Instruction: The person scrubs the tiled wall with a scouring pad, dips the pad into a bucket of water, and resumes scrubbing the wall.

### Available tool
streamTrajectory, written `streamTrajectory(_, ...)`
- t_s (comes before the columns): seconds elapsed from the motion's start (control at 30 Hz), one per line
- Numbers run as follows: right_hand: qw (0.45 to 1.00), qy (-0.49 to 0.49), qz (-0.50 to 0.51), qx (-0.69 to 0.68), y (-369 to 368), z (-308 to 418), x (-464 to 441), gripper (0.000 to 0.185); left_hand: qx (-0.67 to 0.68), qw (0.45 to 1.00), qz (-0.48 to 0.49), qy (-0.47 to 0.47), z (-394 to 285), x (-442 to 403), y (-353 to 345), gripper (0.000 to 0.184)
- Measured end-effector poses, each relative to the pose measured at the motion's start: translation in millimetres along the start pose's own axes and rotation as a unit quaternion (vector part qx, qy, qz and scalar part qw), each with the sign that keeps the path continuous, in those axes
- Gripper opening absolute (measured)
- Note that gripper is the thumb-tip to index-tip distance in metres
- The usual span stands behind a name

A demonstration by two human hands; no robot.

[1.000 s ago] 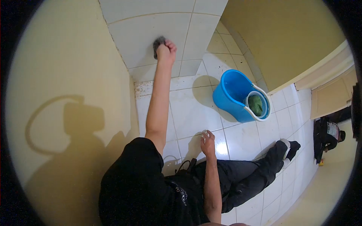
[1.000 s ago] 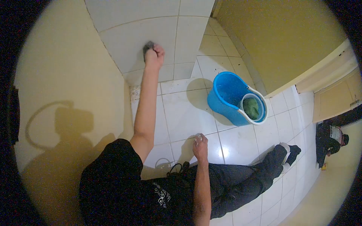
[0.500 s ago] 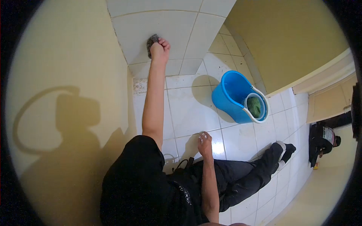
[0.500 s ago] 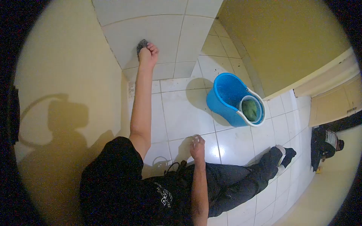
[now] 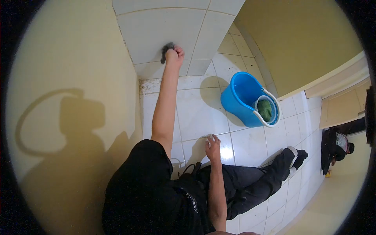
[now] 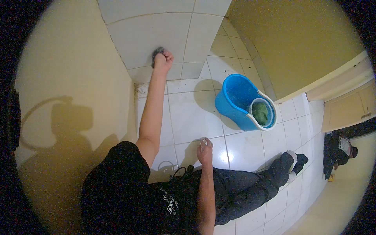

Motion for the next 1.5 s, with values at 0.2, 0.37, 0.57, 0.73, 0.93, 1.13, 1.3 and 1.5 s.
streamTrajectory(0.2, 1.000, -0.009, -0.017, -0.007, 3, -6, 1, 0.035, -0.012, 1.000, 0.017, 0.015, -4, -1, 5, 0.020)
streamTrajectory(0.37, 1.000, -0.002, -0.016, -0.014, -4, -8, -3, 0.034, -0.027, 0.998, -0.003, 0.049, -9, 4, 10, 0.021)
streamTrajectory(0.57, 1.000, -0.001, -0.023, -0.009, 5, -3, -1, 0.032, 0.015, 0.997, 0.067, 0.029, -21, 22, -50, 0.022)
streamTrajectory(0.73, 1.000, 0.004, 0.003, 0.010, -5, -9, -5, 0.033, 0.036, 0.999, -0.029, 0.028, 0, -3, 12, 0.024)
streamTrajectory(0.93, 1.000, -0.008, -0.011, 0.004, 3, -9, -3, 0.035, -0.002, 1.000, -0.002, 0.004, 1, -3, 1, 0.022)
streamTrajectory(1.13, 1.000, 0.004, 0.009, -0.008, -4, -7, -5, 0.033, -0.003, 0.998, 0.038, 0.051, -10, 23, -30, 0.021)
streamTrajectory(1.3, 1.000, -0.001, -0.027, -0.009, 0, -9, -2, 0.031, 0.033, 0.995, 0.024, 0.086, -2, 6, -10, 0.023)
streamTrajectory(1.5, 0.997, 0.016, -0.054, -0.046, 5, -2, -7, 0.029, 0.038, 0.995, 0.060, 0.070, 1, 17, -35, 0.021)
Point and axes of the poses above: each hand's wrist, its own x-axis away from the middle knuckle, its own y-axis out of the back of the hand, z = x × y, the point moved 4 cm from there along -x, towards the middle knuckle, and after that the axes turned 9 degrees about y, right-handed, at the moved point
